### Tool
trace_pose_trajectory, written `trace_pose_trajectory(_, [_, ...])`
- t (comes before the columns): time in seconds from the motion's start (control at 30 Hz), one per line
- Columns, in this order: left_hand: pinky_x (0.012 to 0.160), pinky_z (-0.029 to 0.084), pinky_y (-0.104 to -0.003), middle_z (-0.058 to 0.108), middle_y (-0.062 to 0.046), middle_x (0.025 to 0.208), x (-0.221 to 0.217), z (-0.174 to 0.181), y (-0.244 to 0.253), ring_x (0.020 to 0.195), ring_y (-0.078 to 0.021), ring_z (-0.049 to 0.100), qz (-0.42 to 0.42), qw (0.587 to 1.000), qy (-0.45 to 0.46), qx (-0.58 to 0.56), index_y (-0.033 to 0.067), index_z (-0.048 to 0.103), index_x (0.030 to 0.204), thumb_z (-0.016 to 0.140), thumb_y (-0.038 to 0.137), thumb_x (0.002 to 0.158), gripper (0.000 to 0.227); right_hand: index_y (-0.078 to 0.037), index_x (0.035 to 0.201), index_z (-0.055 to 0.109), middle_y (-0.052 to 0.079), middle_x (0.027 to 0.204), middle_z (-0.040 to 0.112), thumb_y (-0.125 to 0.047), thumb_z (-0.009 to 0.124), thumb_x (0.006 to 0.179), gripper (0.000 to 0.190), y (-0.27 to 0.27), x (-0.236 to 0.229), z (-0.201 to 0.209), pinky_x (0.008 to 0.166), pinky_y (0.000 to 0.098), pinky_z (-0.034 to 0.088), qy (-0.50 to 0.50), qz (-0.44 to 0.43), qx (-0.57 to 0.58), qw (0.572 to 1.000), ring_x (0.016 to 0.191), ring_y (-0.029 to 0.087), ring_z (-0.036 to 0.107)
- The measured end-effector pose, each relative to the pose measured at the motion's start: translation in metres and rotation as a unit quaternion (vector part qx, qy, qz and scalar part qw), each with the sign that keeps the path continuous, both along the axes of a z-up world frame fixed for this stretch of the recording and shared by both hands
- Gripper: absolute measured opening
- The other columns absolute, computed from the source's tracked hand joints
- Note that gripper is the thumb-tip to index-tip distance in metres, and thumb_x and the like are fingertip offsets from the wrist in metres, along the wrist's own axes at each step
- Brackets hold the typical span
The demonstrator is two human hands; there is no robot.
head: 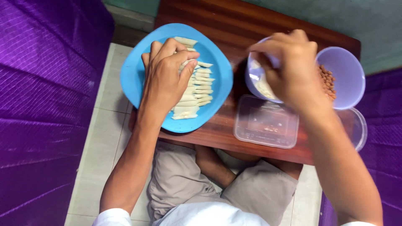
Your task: Manually wrapping individual peanuts in small squares of dough to prepare them for frying or roasting.
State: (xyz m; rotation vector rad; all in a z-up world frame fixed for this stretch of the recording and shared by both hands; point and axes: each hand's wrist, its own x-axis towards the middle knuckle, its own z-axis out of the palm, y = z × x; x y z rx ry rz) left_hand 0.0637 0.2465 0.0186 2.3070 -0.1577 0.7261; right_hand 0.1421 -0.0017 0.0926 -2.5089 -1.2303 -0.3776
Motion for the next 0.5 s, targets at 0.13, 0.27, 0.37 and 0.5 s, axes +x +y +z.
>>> trace_pose_trajectory(0.13, [0.085,0.034,-0.041,0.060,-0.005,0.102,-0.004,0.019,-0.026,0.094,-0.0247,0.050,-0.058,0.998,-0.001,-0.026,0.0069,0.077,0.107,0.075,0.009,0.091,0.016,0.005,0.108,0.080,0.015,0.093,0.072,0.008,0.078,0.095,0.014,-0.045,-0.001,0.003,0.067,0.0376,0.045,0.042,-0.079,0.008,0.996,0.072,0.026,0.052])
trace_pose_trajectory(0.27, [0.075,0.045,-0.037,0.062,-0.006,0.094,-0.009,0.026,-0.077,0.079,-0.0216,0.057,-0.136,0.987,0.002,-0.085,0.0062,0.074,0.104,0.072,0.007,0.092,0.013,0.002,0.107,0.079,0.017,0.089,0.076,0.004,0.071,0.082,0.026,-0.065,0.005,-0.015,0.057,0.0412,0.050,0.120,-0.134,-0.048,0.982,0.060,0.031,0.065])
trace_pose_trajectory(0.37, [0.069,0.053,-0.036,0.067,-0.007,0.091,-0.015,0.009,-0.108,0.078,-0.0263,0.066,-0.196,0.967,0.048,-0.158,0.0095,0.072,0.107,0.067,0.013,0.097,0.012,-0.004,0.100,0.077,0.017,0.086,0.075,-0.007,0.071,0.083,0.018,-0.059,0.015,-0.031,0.066,0.0490,0.053,0.131,-0.128,-0.117,0.976,0.073,0.039,0.068])
trace_pose_trajectory(0.5, [0.066,0.057,-0.035,0.070,-0.004,0.093,-0.022,-0.011,-0.126,0.077,-0.0272,0.071,-0.220,0.952,0.084,-0.196,0.0182,0.072,0.113,0.066,0.020,0.099,0.015,-0.009,0.094,0.076,0.019,0.091,0.073,-0.018,0.075,0.083,0.014,-0.039,0.025,-0.049,0.079,0.0570,0.056,0.164,-0.102,-0.194,0.962,0.090,0.047,0.069])
